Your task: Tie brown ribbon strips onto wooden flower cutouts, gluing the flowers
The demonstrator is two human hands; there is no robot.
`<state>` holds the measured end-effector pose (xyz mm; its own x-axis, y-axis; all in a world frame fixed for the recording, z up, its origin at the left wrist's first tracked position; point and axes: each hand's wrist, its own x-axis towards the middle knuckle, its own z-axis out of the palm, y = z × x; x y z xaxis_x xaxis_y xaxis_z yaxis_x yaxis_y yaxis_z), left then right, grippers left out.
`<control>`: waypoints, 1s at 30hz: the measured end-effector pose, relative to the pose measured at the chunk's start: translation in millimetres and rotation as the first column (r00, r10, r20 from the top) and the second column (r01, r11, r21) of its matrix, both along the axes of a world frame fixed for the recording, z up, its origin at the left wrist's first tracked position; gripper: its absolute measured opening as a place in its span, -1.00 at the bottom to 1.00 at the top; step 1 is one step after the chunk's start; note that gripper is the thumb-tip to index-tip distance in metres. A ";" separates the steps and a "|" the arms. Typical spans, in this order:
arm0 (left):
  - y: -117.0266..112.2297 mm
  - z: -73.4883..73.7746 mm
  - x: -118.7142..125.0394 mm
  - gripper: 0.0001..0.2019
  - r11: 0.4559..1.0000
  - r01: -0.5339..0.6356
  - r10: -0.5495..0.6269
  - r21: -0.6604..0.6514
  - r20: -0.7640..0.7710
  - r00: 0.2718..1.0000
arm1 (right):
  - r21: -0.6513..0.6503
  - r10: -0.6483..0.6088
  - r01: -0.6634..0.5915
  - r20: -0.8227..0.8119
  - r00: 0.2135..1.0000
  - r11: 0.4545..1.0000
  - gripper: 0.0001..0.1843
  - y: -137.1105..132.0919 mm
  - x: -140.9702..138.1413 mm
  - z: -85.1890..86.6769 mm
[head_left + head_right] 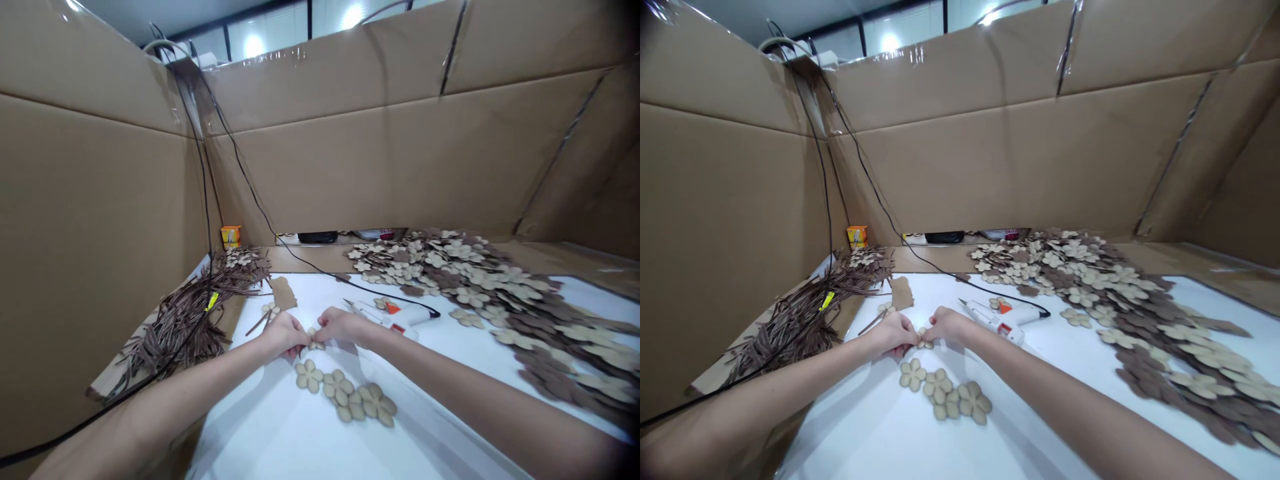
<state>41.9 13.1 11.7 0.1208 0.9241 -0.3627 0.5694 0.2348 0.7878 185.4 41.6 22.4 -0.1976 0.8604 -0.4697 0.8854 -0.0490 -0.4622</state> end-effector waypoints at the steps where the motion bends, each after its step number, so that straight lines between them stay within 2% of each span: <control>1: 0.2 0.5 0.0 -0.81 1.000 0.000 0.000 -0.003 -0.003 1.000 | 0.002 -0.004 0.004 -0.002 1.000 1.000 -0.69 -0.2 -0.6 0.2; 8: 2.6 2.1 0.4 -0.78 1.000 0.013 -0.013 0.001 -0.031 0.999 | 0.010 -0.038 0.039 -0.031 0.999 0.999 -0.69 -2.3 0.7 1.0; 14: 4.9 -0.6 -1.1 -0.81 1.000 0.031 -0.030 0.006 -0.026 0.999 | 0.002 -0.018 0.018 -0.036 0.999 1.000 -0.71 -5.1 -1.7 2.7; 21: 8.5 0.5 -2.9 -0.73 0.998 0.060 -0.061 -0.031 -0.042 0.997 | 0.016 -0.006 0.008 -0.102 0.995 1.000 -0.71 0.0 0.2 -9.6; 25: 11.8 2.2 -9.4 -0.65 0.988 0.131 -0.132 -0.083 -0.007 0.991 | 0.138 0.009 0.022 -0.216 0.976 0.990 -0.73 -9.8 5.7 -19.7; 30: 17.0 4.2 -25.1 -0.48 0.954 0.252 -0.246 -0.163 0.057 0.968 | 0.377 0.066 0.061 -0.314 0.947 0.924 -0.69 -34.4 14.8 -25.8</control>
<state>16.8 30.1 15.9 0.3551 0.7891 -0.5012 0.5992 0.2194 0.7699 200.2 7.3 -3.4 -0.2828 0.9589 -0.0225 0.6901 0.1870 -0.6992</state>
